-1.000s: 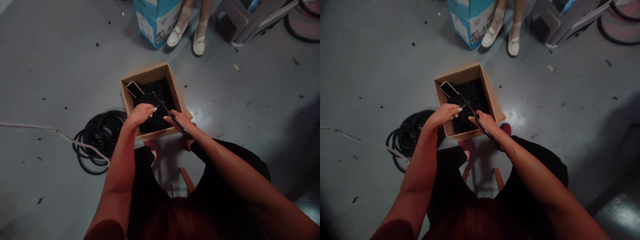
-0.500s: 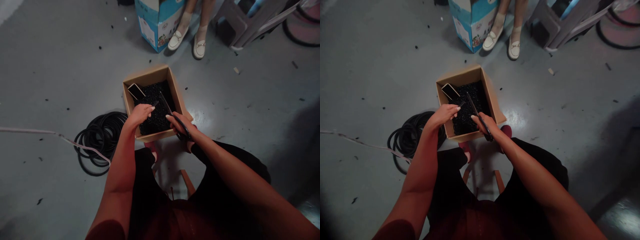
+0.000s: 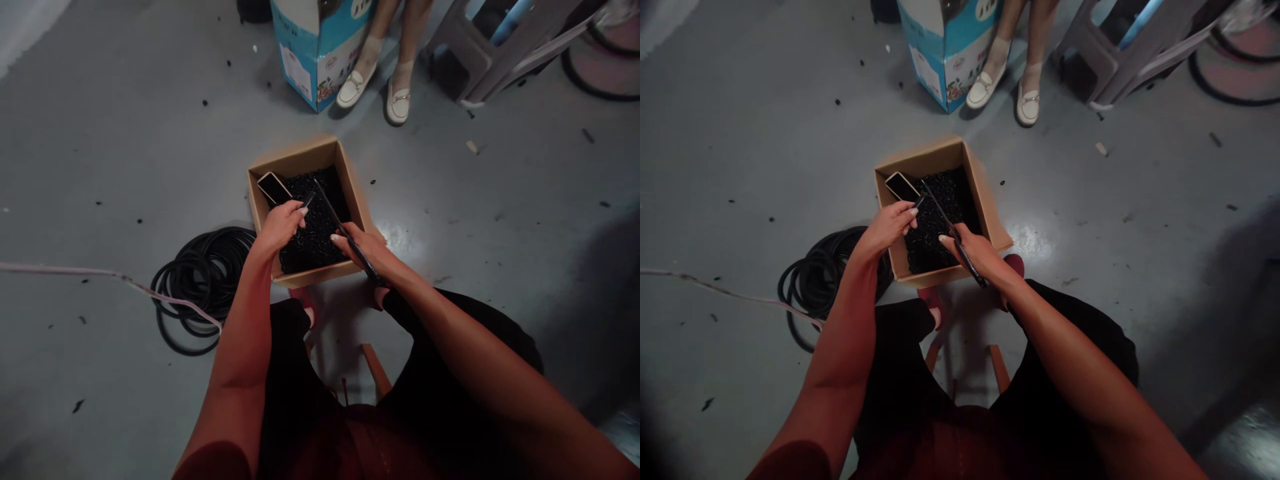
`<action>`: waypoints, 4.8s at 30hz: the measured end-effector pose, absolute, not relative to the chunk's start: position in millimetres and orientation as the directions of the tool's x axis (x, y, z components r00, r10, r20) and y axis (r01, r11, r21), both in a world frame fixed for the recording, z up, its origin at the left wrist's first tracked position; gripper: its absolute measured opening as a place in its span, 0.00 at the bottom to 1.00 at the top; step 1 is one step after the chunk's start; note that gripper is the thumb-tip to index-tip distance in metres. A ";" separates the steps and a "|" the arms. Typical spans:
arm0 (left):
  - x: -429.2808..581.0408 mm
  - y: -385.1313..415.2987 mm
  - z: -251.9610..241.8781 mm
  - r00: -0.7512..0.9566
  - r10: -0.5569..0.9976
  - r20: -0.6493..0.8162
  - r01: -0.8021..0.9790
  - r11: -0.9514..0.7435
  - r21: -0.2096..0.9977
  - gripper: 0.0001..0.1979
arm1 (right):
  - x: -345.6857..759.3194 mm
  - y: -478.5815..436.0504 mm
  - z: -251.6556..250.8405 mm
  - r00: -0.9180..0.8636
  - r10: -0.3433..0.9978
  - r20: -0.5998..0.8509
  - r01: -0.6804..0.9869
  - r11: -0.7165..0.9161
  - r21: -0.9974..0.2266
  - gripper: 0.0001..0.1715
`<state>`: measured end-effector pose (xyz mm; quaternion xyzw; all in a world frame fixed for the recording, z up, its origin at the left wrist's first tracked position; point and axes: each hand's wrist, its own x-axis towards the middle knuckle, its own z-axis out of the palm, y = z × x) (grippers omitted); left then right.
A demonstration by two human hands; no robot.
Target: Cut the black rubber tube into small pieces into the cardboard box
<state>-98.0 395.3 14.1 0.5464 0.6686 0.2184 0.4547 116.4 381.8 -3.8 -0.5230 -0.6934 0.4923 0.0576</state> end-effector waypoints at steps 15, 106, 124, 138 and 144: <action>-93.8 395.0 25.7 0.104 0.889 -0.446 0.598 0.302 0.742 0.24 | 113.4 380.9 1.9 -0.494 0.736 -0.463 0.691 0.009 -0.722 0.29; -57.6 385.5 20.0 0.319 0.842 -0.435 0.542 0.215 0.813 0.23 | 123.9 403.9 -12.0 -0.061 0.926 -0.373 0.075 -0.368 -0.927 0.19; -107.0 395.2 23.7 -0.017 0.979 -0.202 0.702 0.155 0.695 0.21 | 108.4 375.9 1.7 -0.361 0.818 -0.447 0.503 -0.233 -0.833 0.22; -95.6 395.1 31.3 0.060 0.955 -0.291 0.692 0.170 0.701 0.19 | 109.9 374.7 -12.5 -0.447 0.795 -0.411 0.539 -0.127 -0.832 0.34; -92.0 393.8 31.8 0.112 0.942 -0.315 0.670 0.162 0.724 0.19 | 110.9 376.8 -15.7 -0.453 0.799 -0.396 0.540 -0.107 -0.835 0.35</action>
